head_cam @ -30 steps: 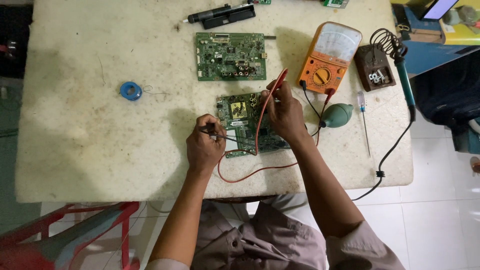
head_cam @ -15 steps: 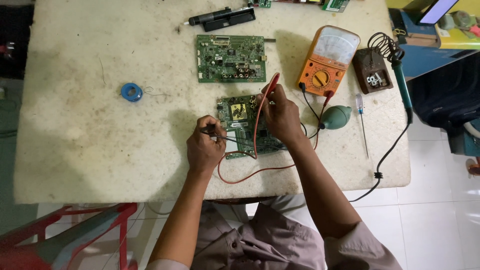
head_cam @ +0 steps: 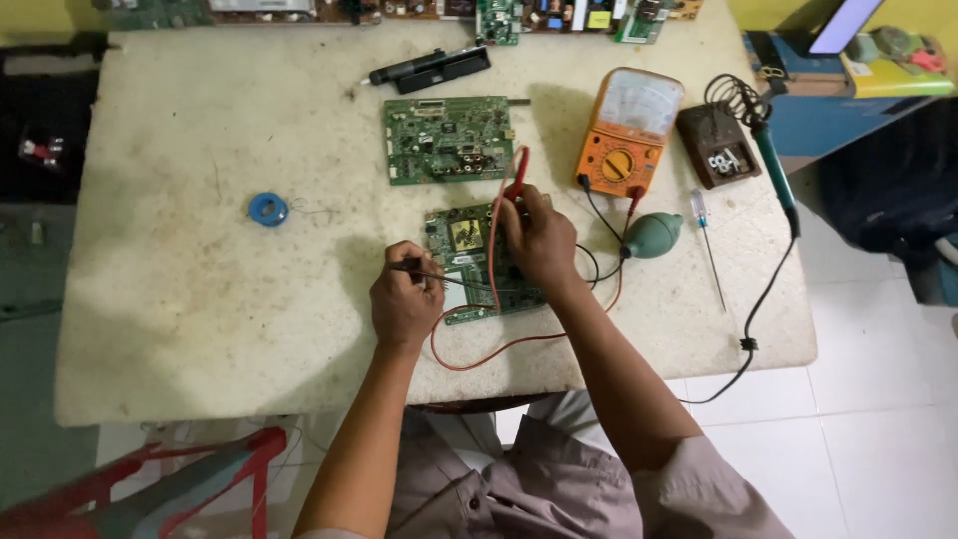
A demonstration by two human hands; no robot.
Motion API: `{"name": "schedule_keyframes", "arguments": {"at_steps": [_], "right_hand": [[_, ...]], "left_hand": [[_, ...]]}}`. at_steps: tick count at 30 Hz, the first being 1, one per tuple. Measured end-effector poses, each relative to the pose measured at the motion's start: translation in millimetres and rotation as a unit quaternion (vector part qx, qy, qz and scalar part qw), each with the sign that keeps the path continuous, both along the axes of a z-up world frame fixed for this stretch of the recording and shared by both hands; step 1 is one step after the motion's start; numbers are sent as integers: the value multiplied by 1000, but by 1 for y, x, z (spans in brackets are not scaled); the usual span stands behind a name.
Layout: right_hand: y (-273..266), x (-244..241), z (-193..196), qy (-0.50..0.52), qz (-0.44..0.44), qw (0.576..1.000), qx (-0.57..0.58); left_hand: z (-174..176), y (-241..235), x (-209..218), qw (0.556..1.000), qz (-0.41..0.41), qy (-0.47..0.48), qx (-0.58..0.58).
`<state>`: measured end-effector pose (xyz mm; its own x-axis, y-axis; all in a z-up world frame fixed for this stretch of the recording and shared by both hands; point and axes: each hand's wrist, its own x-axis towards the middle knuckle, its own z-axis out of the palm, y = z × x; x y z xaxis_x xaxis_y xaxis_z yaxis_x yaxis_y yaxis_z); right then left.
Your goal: The person uses a multimeter to test a green circuit board on a workbench. They hold the board and touch various points on its surface with the multimeter probes, flipping the board over to test both sides.
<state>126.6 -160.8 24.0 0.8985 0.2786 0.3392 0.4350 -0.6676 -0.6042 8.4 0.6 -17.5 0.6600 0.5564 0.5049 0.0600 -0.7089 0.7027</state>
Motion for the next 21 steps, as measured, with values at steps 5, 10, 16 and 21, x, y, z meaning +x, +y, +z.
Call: {"name": "schedule_keyframes", "arguments": {"at_steps": [5,10,16,21], "right_hand": [[3,-3,-3,-24,-22,999,11],[9,-3,-8,-59,-38,997,25],[8,-2,-21,-85,-32,994,59],[11,-8,-9,-91,-31,990,105]], "left_hand": [[5,-5,0,1000,5,-5,17],[7,-5,3,1000,5,3,2],[-5,-1,0,999,32,24,4],[-4,-2,2,1000,20,14,-12]]}}
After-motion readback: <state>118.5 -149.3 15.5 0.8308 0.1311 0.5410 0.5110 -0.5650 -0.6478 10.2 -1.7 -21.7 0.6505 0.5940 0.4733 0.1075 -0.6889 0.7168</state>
